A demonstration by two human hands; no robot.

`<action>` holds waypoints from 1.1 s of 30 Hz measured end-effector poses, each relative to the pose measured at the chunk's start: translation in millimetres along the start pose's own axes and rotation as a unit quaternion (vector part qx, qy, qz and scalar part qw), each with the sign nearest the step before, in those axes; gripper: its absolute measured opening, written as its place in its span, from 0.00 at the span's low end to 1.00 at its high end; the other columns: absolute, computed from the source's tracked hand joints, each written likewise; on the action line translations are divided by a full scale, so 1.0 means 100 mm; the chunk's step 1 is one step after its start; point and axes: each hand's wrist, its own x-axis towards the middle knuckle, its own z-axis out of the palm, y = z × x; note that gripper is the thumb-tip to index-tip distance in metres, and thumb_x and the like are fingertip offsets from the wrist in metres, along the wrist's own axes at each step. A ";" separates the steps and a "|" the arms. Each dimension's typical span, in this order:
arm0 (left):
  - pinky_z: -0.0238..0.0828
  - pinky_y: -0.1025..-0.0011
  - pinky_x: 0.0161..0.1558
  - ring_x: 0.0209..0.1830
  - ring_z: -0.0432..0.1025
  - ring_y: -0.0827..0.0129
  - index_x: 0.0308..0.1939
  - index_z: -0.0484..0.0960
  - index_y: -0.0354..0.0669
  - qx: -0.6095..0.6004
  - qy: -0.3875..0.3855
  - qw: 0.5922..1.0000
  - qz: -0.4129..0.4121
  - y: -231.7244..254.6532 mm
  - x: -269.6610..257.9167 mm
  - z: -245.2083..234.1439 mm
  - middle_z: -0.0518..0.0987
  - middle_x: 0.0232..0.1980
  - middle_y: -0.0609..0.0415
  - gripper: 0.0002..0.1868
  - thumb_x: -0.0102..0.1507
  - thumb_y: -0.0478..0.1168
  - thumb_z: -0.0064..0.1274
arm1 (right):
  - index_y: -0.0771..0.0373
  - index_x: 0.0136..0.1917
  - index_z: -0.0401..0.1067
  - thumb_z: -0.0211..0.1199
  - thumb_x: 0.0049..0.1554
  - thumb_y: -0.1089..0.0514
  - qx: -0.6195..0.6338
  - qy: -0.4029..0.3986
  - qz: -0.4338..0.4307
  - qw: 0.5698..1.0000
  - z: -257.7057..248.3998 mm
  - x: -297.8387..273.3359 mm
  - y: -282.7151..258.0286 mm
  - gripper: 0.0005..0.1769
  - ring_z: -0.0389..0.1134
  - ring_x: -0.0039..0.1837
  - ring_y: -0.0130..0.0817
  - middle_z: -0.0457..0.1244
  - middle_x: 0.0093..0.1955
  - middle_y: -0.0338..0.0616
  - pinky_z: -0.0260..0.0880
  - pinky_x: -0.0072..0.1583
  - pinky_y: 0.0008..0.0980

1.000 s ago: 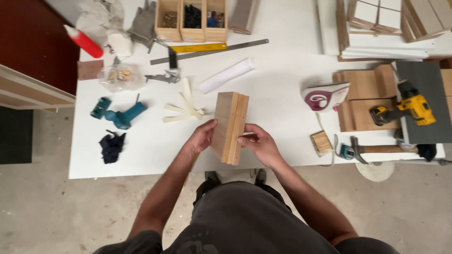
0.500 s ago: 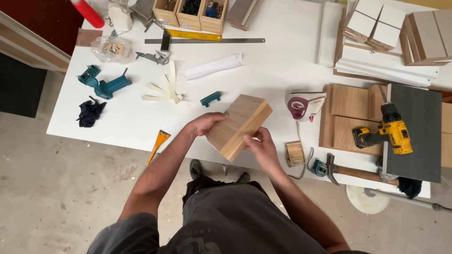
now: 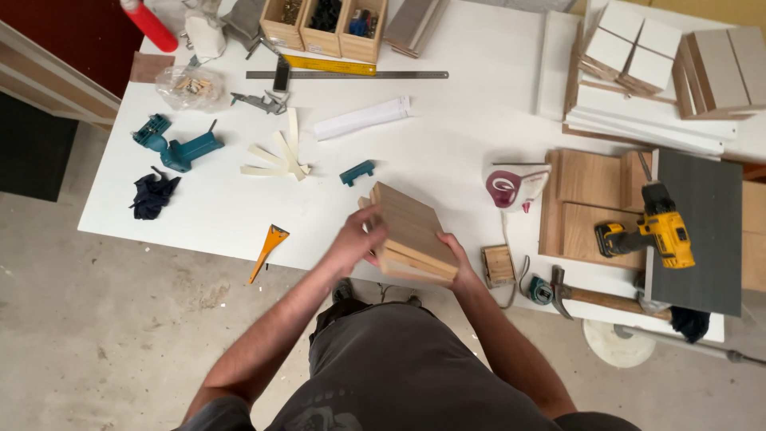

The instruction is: The person scrapes and sands a dark rectangular board on a workbench. They then pick up a small wooden block and apply a white edge banding strip to its edge using a hot iron. The person smooths the applied banding with a sanding block and repeats the process on another wooden piece.

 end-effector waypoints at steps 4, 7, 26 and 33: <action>0.88 0.66 0.30 0.34 0.81 0.55 0.74 0.64 0.35 0.029 -0.042 0.996 0.066 0.43 -0.62 -0.01 0.47 0.76 0.27 0.32 0.68 0.43 0.51 | 0.69 0.60 0.72 0.66 0.49 0.39 0.031 -0.092 -0.023 0.995 0.27 -0.14 0.03 0.36 0.74 0.43 0.49 0.70 0.49 0.59 0.78 0.46 0.44; 0.89 0.62 0.40 0.47 0.80 0.47 0.78 0.54 0.33 0.053 -0.098 0.984 0.140 0.41 -0.70 -0.18 0.49 0.75 0.29 0.40 0.59 0.24 0.39 | 0.69 0.60 0.72 0.66 0.49 0.39 0.012 -0.077 -0.023 0.997 0.27 -0.17 -0.05 0.36 0.74 0.43 0.49 0.70 0.49 0.59 0.78 0.45 0.44; 0.61 0.54 0.65 0.59 0.72 0.68 0.55 0.79 0.59 0.521 -0.030 0.730 0.442 -0.53 0.65 -0.52 0.81 0.50 0.66 0.34 0.44 0.45 0.69 | 0.76 0.60 0.70 0.62 0.58 0.49 0.071 -0.129 0.057 0.987 0.88 -0.61 -0.34 0.28 0.74 0.48 0.57 0.69 0.52 0.67 0.78 0.44 0.52; 0.62 0.63 0.55 0.48 0.73 0.66 0.52 0.80 0.53 0.449 -0.013 0.719 0.530 -0.33 0.42 -0.20 0.80 0.41 0.60 0.30 0.45 0.40 0.68 | 0.76 0.64 0.68 0.59 0.60 0.51 0.137 -0.214 0.114 0.960 -0.07 0.51 -0.16 0.28 0.75 0.49 0.58 0.68 0.57 0.68 0.79 0.47 0.53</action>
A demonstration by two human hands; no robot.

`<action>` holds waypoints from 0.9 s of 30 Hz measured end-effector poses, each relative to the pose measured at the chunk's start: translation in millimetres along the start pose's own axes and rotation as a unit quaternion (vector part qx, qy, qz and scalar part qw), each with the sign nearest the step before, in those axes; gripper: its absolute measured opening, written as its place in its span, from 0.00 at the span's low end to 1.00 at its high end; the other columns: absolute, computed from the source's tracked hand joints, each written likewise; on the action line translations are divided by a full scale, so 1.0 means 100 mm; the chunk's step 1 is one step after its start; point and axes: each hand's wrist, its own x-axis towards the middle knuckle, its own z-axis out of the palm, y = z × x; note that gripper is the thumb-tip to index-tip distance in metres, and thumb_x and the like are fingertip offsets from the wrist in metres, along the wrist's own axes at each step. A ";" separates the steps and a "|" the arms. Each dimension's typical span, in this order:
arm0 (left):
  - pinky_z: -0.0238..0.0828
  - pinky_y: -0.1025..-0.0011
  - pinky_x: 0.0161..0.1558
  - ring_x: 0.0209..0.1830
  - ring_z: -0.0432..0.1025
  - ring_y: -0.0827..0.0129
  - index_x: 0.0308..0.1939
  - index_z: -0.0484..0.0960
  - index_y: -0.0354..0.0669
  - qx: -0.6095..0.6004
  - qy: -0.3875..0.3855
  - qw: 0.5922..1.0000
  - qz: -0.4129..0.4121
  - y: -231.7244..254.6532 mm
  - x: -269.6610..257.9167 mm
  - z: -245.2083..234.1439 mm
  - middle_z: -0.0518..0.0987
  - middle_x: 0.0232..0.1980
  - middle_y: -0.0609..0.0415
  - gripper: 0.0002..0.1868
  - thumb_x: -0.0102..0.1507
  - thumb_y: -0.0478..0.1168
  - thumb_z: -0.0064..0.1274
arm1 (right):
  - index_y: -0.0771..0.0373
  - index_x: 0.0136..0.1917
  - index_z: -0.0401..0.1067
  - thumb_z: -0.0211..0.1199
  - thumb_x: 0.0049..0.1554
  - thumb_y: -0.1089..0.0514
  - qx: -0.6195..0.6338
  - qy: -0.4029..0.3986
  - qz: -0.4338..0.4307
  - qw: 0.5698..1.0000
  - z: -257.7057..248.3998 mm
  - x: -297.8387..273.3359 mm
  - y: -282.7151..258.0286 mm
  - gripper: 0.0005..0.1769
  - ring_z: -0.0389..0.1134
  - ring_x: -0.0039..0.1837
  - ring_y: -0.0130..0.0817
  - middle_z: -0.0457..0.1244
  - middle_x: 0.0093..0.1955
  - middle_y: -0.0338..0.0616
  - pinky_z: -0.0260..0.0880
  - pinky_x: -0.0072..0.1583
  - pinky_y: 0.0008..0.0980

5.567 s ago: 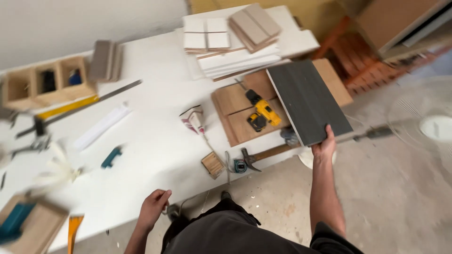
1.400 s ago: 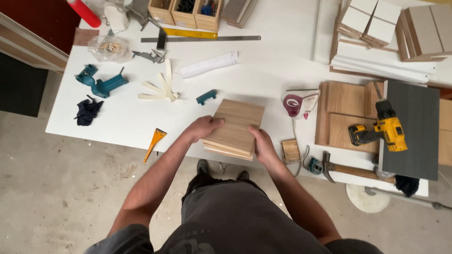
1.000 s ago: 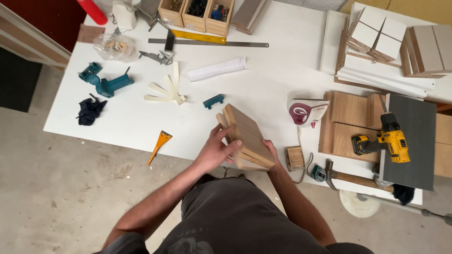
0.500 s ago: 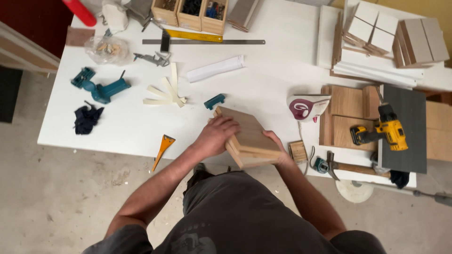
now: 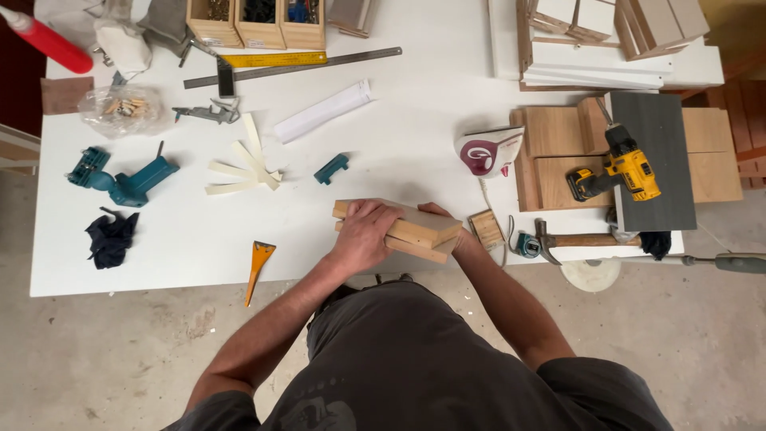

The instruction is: The person scrapes and sands a dark rectangular board on a workbench. They then pick up a small wooden block and apply a white edge banding strip to its edge using a hot iron. The person smooths the applied banding with a sanding block and repeats the process on another wooden piece.

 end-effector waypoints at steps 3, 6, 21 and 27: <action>0.63 0.65 0.54 0.48 0.74 0.67 0.49 0.81 0.53 0.007 0.014 1.000 0.003 0.01 0.01 0.00 0.80 0.39 0.61 0.27 0.45 0.40 0.68 | 0.75 0.62 0.69 0.60 0.59 0.51 -0.016 0.035 -0.016 0.999 0.00 -0.01 0.02 0.26 0.76 0.47 0.55 0.69 0.55 0.65 0.80 0.46 0.51; 0.63 0.65 0.55 0.48 0.74 0.66 0.49 0.81 0.53 0.004 0.019 1.000 -0.004 0.00 -0.01 0.01 0.80 0.40 0.60 0.27 0.45 0.39 0.68 | 0.75 0.60 0.70 0.60 0.60 0.50 -0.014 0.033 -0.010 0.999 0.11 -0.07 0.07 0.25 0.76 0.47 0.54 0.70 0.54 0.66 0.80 0.45 0.52; 0.73 0.50 0.60 0.59 0.75 0.46 0.61 0.78 0.41 -0.352 -0.085 0.865 -0.347 -0.81 -0.29 -0.13 0.81 0.55 0.39 0.36 0.49 0.27 0.72 | 0.63 0.49 0.73 0.47 0.61 0.24 -0.394 0.149 -0.045 0.906 0.77 -0.14 -0.03 0.39 0.71 0.26 0.47 0.67 0.31 0.65 0.69 0.24 0.29; 0.74 0.51 0.59 0.57 0.75 0.51 0.60 0.77 0.41 -0.388 -0.071 0.836 -0.380 -1.09 -0.50 0.09 0.82 0.54 0.41 0.35 0.50 0.27 0.73 | 0.66 0.46 0.74 0.43 0.55 0.13 -0.449 0.207 -0.054 0.868 0.57 0.16 -0.02 0.52 0.72 0.28 0.43 0.68 0.32 0.58 0.73 0.28 0.29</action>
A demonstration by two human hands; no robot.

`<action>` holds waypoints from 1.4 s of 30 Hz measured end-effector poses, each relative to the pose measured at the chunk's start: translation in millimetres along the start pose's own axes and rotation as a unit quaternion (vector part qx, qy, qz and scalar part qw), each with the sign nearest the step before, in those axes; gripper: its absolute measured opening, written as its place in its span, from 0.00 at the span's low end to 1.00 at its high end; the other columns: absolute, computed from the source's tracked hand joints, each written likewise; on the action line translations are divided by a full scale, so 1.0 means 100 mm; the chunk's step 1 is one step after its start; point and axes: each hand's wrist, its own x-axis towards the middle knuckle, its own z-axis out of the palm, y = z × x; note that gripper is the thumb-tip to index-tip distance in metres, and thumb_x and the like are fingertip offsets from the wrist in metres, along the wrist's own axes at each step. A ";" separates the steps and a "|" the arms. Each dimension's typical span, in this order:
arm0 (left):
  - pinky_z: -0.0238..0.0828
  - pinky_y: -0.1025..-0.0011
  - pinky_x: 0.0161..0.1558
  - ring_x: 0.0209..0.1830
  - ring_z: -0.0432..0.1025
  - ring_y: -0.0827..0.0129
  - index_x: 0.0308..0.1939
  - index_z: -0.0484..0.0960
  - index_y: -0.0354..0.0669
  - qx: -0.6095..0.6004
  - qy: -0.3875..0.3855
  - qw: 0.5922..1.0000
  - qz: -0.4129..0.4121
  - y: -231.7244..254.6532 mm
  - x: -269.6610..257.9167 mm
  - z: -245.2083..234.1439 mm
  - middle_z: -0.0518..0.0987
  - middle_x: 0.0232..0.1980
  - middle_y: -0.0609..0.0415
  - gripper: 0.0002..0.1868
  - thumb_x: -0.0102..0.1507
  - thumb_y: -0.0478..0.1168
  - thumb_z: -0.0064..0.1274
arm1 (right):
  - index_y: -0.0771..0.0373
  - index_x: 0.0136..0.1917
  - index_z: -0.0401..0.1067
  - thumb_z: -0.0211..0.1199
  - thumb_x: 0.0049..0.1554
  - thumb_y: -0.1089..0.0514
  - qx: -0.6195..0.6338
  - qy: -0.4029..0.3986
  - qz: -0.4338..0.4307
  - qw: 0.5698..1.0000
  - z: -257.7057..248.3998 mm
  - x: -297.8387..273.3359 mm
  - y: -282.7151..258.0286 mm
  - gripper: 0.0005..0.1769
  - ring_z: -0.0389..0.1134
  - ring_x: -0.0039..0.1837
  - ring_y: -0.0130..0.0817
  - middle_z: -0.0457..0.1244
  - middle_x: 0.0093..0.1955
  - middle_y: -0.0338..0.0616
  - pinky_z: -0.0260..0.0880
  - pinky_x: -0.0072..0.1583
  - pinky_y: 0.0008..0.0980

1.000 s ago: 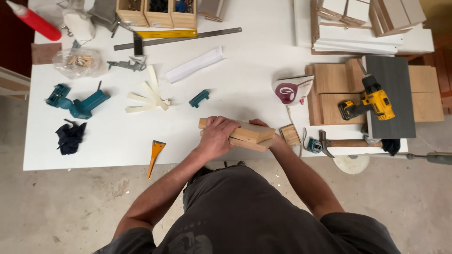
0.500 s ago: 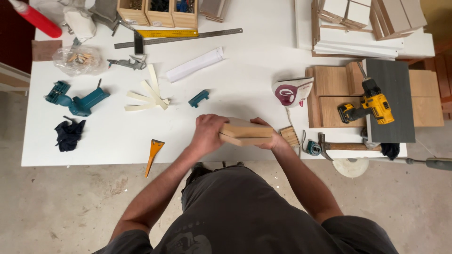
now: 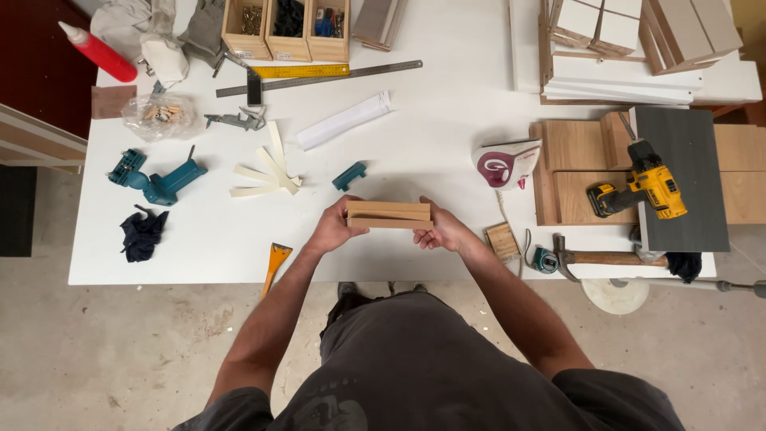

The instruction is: The person scrapes and sands a dark rectangular board on a workbench. They then pick up a small wooden block and apply a white edge banding strip to its edge using a hot iron. The person smooths the applied banding with a sanding block and repeats the process on another wooden piece.

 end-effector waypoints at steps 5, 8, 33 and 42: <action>0.74 0.51 0.60 0.58 0.74 0.51 0.62 0.76 0.43 0.011 -0.015 1.000 -0.013 -0.08 0.07 -0.08 0.81 0.55 0.41 0.38 0.49 0.27 0.74 | 0.69 0.47 0.74 0.40 0.53 0.09 -0.038 0.044 0.003 0.998 0.11 -0.19 -0.09 0.58 0.71 0.28 0.44 0.67 0.31 0.57 0.74 0.29 0.31; 0.73 0.52 0.61 0.59 0.74 0.52 0.62 0.76 0.43 0.054 -0.020 0.998 -0.014 -0.12 0.13 -0.08 0.81 0.56 0.42 0.36 0.51 0.29 0.73 | 0.69 0.52 0.73 0.48 0.60 0.18 -0.067 0.117 -0.056 0.989 0.16 -0.34 -0.15 0.48 0.74 0.31 0.48 0.68 0.34 0.59 0.77 0.30 0.38; 0.73 0.53 0.64 0.64 0.73 0.48 0.80 0.56 0.45 0.301 -0.022 0.953 -0.028 0.56 -0.35 -0.13 0.74 0.69 0.41 0.39 0.69 0.50 0.54 | 0.63 0.65 0.74 0.72 0.54 0.60 -0.336 0.023 -0.429 0.838 -0.14 -0.96 -0.71 0.25 0.71 0.59 0.53 0.70 0.56 0.60 0.73 0.62 0.49; 0.80 0.54 0.52 0.53 0.79 0.47 0.59 0.81 0.49 0.283 -0.030 0.958 -0.020 0.37 -0.39 -0.25 0.85 0.52 0.47 0.19 0.65 0.47 0.60 | 0.53 0.65 0.70 0.66 0.55 0.49 -0.581 0.087 -0.421 0.691 -0.11 -0.69 -0.62 0.25 0.71 0.57 0.52 0.70 0.54 0.50 0.73 0.58 0.48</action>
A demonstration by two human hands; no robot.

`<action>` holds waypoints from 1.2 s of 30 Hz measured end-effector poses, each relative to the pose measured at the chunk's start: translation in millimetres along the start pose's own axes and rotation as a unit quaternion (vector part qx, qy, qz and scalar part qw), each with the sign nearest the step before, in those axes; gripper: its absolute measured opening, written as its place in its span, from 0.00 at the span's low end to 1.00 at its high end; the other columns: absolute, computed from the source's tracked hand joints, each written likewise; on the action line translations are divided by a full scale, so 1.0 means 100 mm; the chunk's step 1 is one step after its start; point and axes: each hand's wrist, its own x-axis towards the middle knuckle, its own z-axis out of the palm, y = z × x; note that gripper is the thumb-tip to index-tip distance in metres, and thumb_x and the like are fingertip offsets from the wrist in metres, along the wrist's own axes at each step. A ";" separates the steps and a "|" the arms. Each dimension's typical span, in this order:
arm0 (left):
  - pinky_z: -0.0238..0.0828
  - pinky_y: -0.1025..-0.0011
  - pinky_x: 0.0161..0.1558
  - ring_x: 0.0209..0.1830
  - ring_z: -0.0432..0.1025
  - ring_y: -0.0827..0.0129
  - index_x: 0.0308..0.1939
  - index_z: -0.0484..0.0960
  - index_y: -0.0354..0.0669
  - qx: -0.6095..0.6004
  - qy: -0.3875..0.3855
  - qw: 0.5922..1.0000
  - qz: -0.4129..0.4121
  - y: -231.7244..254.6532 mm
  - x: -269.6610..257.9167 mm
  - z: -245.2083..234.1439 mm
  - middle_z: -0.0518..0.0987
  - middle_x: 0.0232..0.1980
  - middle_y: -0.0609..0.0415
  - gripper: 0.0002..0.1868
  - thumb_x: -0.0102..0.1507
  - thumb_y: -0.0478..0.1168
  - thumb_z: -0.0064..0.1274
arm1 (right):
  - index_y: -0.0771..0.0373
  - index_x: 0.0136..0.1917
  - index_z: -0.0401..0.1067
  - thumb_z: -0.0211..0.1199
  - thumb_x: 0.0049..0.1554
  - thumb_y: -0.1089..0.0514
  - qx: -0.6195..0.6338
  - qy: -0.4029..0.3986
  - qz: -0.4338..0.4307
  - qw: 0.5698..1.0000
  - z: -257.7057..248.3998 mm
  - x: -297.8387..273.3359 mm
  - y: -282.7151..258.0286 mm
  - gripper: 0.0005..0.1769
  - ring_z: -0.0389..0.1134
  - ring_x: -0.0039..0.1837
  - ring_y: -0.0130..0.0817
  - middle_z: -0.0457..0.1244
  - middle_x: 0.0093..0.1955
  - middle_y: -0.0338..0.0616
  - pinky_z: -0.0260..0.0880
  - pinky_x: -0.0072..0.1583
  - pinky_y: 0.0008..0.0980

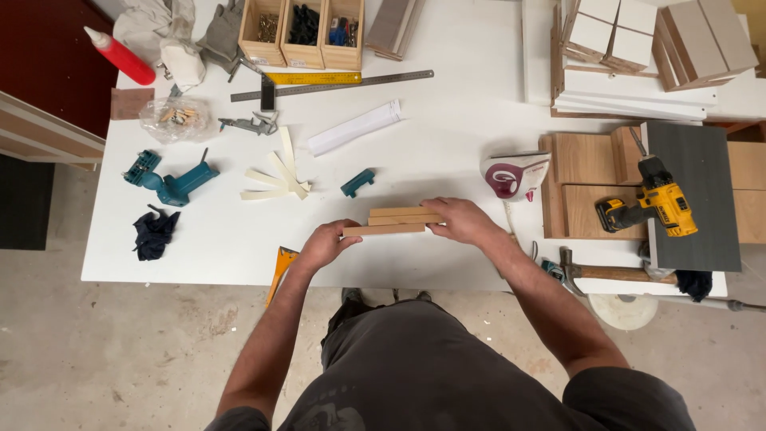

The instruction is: The person scrapes and sands a dark rectangular board on a workbench. They then pick up a small wooden block and apply a white edge banding strip to its edge using a hot iron. The person smooths the applied banding with a sanding block and repeats the process on another wooden piece.

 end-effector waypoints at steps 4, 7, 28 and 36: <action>0.79 0.52 0.52 0.52 0.79 0.45 0.57 0.83 0.49 -0.019 0.004 1.000 0.016 -0.01 -0.05 0.02 0.86 0.51 0.47 0.17 0.64 0.44 0.61 | 0.47 0.63 0.73 0.69 0.53 0.47 -0.100 0.166 -0.037 0.980 0.43 -0.10 0.31 0.25 0.73 0.57 0.39 0.71 0.55 0.36 0.76 0.56 0.35; 0.77 0.51 0.53 0.53 0.79 0.45 0.55 0.84 0.50 -0.017 0.008 0.999 0.042 0.02 -0.11 0.01 0.86 0.51 0.47 0.16 0.64 0.44 0.61 | 0.43 0.64 0.73 0.68 0.52 0.50 -0.170 0.226 -0.030 0.959 0.63 -0.26 0.52 0.26 0.70 0.65 0.32 0.69 0.61 0.28 0.74 0.60 0.28; 0.80 0.59 0.53 0.53 0.79 0.45 0.56 0.83 0.45 -0.075 0.018 0.997 0.008 -0.05 -0.05 0.20 0.84 0.52 0.43 0.18 0.63 0.40 0.64 | 0.52 0.69 0.66 0.70 0.54 0.51 -0.170 0.023 0.064 0.983 1.28 0.77 1.57 0.31 0.52 0.78 0.47 0.55 0.71 0.38 0.70 0.70 0.43; 0.80 0.56 0.55 0.54 0.78 0.42 0.56 0.82 0.39 -0.093 0.029 0.995 0.014 0.02 -0.10 0.13 0.83 0.53 0.38 0.19 0.62 0.38 0.64 | 0.63 0.67 0.71 0.62 0.60 0.52 -0.018 0.245 -0.146 0.958 0.55 0.35 -0.90 0.23 0.63 0.71 0.56 0.63 0.69 0.57 0.65 0.69 0.52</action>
